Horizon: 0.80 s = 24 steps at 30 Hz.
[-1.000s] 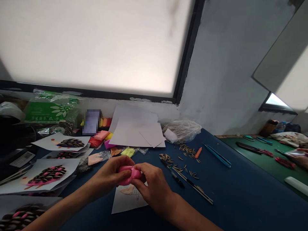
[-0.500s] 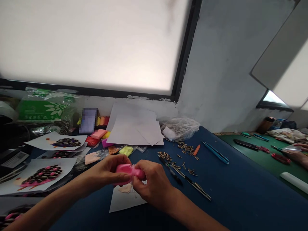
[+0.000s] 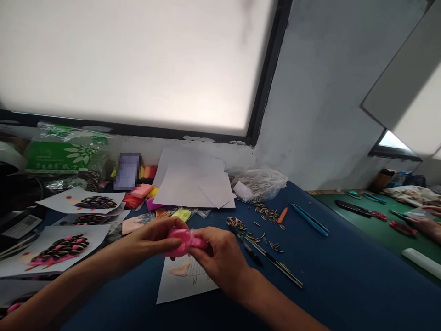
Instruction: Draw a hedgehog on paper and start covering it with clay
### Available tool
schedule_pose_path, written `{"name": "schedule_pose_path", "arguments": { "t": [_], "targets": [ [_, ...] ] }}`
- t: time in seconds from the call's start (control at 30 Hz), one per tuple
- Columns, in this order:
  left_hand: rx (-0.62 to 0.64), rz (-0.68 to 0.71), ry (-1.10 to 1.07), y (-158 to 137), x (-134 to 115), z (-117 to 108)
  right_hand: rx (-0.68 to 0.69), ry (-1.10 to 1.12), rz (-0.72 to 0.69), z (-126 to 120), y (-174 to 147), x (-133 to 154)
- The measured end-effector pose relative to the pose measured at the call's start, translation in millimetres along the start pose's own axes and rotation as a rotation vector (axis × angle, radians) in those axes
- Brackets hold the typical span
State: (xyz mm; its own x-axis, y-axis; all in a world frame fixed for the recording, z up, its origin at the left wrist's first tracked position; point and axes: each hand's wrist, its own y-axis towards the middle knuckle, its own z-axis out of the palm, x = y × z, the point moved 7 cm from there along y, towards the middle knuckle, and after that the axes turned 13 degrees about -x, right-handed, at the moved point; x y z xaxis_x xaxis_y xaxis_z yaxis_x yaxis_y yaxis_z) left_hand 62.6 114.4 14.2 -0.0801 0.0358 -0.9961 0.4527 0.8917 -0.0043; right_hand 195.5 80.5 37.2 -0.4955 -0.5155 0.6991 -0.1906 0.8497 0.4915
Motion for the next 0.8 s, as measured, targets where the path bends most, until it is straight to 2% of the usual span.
{"name": "schedule_pose_path", "arguments": {
  "t": [0.1,0.23,0.3,0.47,0.57,0.67,0.8],
  "targets": [
    [0.002,0.003,-0.024,0.2,-2.5,0.2,0.010,0.095,0.074,-1.5,1.6,-3.7],
    [-0.072,0.003,-0.015,5.2,6.5,4.4,0.104,0.252,0.222,11.7,-5.2,-8.7],
    [-0.112,0.016,0.004,6.0,9.6,6.4,0.120,0.249,0.259,15.5,-8.2,-9.2],
    [-0.138,0.031,0.034,3.5,5.8,8.9,0.081,0.091,0.156,7.7,-5.1,-2.8],
    [-0.085,0.023,0.027,1.9,-2.3,8.1,0.083,0.105,0.107,2.0,-2.1,-0.2],
    [-0.043,0.027,0.025,0.4,-9.9,5.2,0.066,0.149,0.116,-2.0,-0.2,-1.5],
    [-0.073,0.038,0.043,0.7,-11.9,1.6,0.026,0.162,0.086,-4.2,0.8,0.5]
  ]
}}
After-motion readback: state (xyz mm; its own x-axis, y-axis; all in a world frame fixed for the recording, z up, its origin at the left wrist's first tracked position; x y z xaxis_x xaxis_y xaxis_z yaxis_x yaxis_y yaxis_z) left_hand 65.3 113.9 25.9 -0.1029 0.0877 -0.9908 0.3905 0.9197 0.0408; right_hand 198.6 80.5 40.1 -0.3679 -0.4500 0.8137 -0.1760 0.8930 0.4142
